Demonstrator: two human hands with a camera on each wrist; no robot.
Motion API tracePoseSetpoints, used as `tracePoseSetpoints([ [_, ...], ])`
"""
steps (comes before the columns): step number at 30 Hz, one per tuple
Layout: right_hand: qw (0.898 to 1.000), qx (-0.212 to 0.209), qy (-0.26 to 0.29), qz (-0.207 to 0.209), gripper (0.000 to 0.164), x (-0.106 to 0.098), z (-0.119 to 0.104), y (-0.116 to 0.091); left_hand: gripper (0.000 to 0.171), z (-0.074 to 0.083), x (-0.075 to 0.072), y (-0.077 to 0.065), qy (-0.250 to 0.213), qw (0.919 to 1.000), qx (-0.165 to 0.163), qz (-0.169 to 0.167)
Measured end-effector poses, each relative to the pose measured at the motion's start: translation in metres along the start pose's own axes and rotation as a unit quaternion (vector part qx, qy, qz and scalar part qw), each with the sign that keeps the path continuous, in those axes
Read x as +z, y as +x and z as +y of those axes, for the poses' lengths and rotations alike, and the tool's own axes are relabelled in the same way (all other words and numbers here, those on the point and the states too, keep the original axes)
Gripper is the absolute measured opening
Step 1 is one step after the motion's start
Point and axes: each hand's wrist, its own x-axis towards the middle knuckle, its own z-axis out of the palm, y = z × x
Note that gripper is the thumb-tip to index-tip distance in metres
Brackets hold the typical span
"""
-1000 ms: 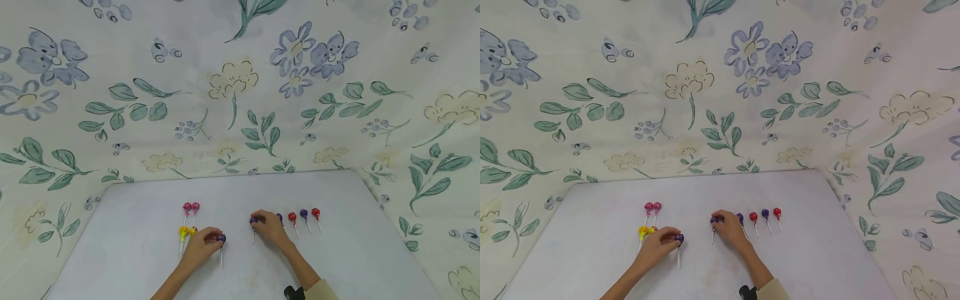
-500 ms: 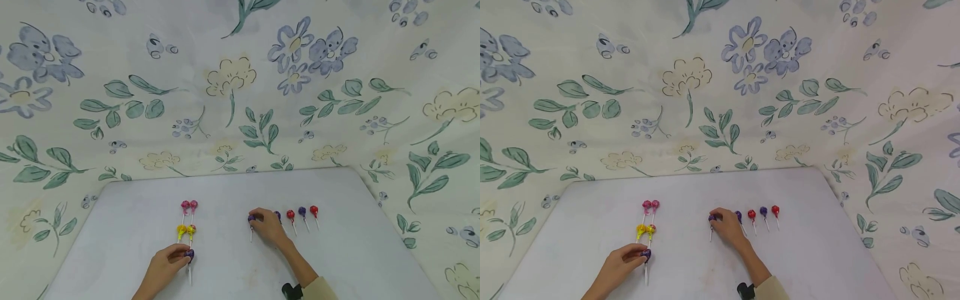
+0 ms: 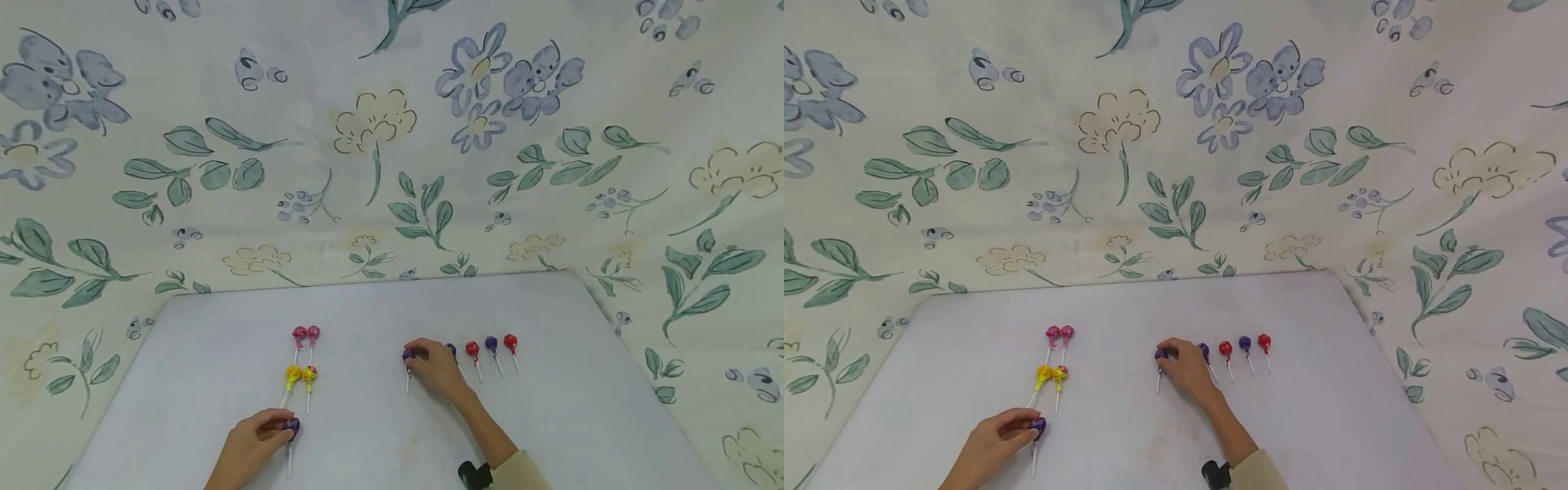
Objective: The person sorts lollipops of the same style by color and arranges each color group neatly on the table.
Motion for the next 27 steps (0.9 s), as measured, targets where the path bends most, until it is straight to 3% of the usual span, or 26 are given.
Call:
tracePoseSetpoints([
  [8, 1.0, 0.005, -0.001, 0.002, 0.023, 0.002, 0.003, 0.001, 0.023, -0.003, -0.003, 0.001, 0.018, 0.9998, -0.004, 0.004],
  [16, 1.0, -0.003, 0.009, -0.005, 0.021, 0.0, 0.001, 0.001, 0.024, -0.012, -0.003, 0.002, 0.006, 1.0, -0.003, 0.006],
  [27, 0.998, -0.015, 0.043, -0.051, 0.018, 0.019, -0.026, -0.001, 0.025, -0.015, -0.007, 0.004, -0.02, 0.9998, -0.003, -0.001],
])
